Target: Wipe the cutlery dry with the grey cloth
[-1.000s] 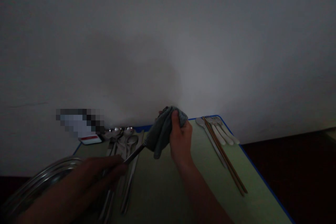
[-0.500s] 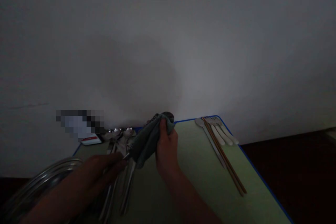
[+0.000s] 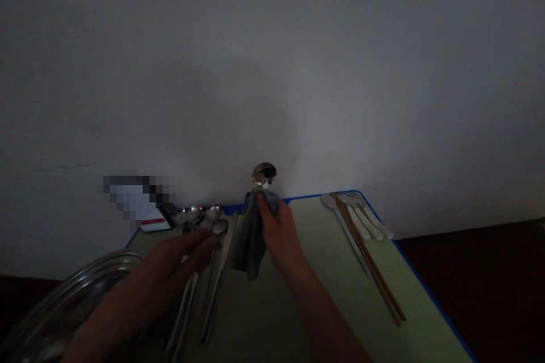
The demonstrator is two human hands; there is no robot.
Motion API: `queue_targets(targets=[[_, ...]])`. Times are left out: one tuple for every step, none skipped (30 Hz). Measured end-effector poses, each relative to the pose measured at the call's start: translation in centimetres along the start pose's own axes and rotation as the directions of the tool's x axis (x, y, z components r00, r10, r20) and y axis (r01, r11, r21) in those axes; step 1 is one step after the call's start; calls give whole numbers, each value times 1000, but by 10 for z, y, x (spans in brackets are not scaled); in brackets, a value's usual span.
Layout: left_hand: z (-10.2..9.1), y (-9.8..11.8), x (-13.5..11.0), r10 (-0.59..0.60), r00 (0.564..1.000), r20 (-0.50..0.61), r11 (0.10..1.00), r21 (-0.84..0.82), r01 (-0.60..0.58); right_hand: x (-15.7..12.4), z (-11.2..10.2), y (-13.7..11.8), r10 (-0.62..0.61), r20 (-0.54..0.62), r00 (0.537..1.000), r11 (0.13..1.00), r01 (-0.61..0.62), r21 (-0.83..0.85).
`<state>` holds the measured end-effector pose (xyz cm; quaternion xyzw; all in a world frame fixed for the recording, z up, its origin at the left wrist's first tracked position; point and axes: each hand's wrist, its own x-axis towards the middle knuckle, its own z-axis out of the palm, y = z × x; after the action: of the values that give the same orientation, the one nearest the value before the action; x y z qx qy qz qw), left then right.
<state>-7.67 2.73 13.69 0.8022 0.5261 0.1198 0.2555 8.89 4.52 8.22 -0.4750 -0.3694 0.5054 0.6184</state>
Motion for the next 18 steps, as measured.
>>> queue_targets(targets=[[-1, -2, 1, -12, 997, -73, 999, -34, 10, 1, -4, -2, -20, 74, 997, 993, 28, -115], [-1, -4, 1, -26, 989, -143, 997, -79, 15, 1, -8, -5, -31, 160, 987, 973, 66, -220], [-1, -5, 3, -38, 979, -202, 991, -130, 12, 0, -11, -9, -31, 252, 967, 945, 110, -307], [0, -5, 4, -49, 967, -250, 983, -182, 3, -1, -14, -12, -28, 344, 939, 912, 165, -376], [1, -5, 5, -58, 957, -286, 974, -226, -9, -2, -16, -16, -22, 432, 901, 874, 227, -429], [2, -4, 6, -64, 950, -307, 966, -260, -19, -4, -19, -19, -13, 508, 861, 832, 291, -472], [2, -3, 7, -62, 949, -308, 960, -277, -27, -5, -20, -22, -1, 566, 824, 785, 351, -511], [2, -2, 7, -56, 953, -296, 961, -276, -30, -6, -22, -24, 12, 605, 796, 734, 403, -546], [2, -1, 7, -49, 961, -271, 965, -261, -25, -7, -24, -25, 30, 626, 779, 684, 441, -582], [1, 0, 7, -46, 969, -242, 972, -234, -12, -7, -25, -26, 46, 631, 775, 636, 464, -617], [0, 0, 6, -51, 975, -218, 979, -203, 6, -8, -27, -26, 60, 624, 779, 598, 473, -647], [-2, 0, 5, -65, 976, -210, 984, -175, 28, -8, -29, -27, 70, 616, 784, 573, 474, -669], [-4, -1, 4, -88, 972, -220, 987, -154, 54, -8, -31, -28, 79, 611, 788, 560, 472, -681], [-6, -2, 3, -116, 962, -247, 986, -142, 82, -8, -35, -29, 86, 604, 792, 554, 466, -690], [-8, -4, 1, -147, 947, -285, 984, -138, 111, -8, -39, -31, 92, 596, 798, 554, 456, -696], [-11, -6, -1, -180, 929, -323, 980, -139, 141, -8, -43, -33, 93, 584, 806, 554, 445, -703], [-14, -8, -2, -207, 910, -358, 976, -140, 167, -8, -48, -36, 90, 568, 818, 554, 433, -711], [-16, -10, -4, -235, 893, -384, 971, -142, 195, -8, -53, -38, 86, 553, 829, 553, 422, -719]])
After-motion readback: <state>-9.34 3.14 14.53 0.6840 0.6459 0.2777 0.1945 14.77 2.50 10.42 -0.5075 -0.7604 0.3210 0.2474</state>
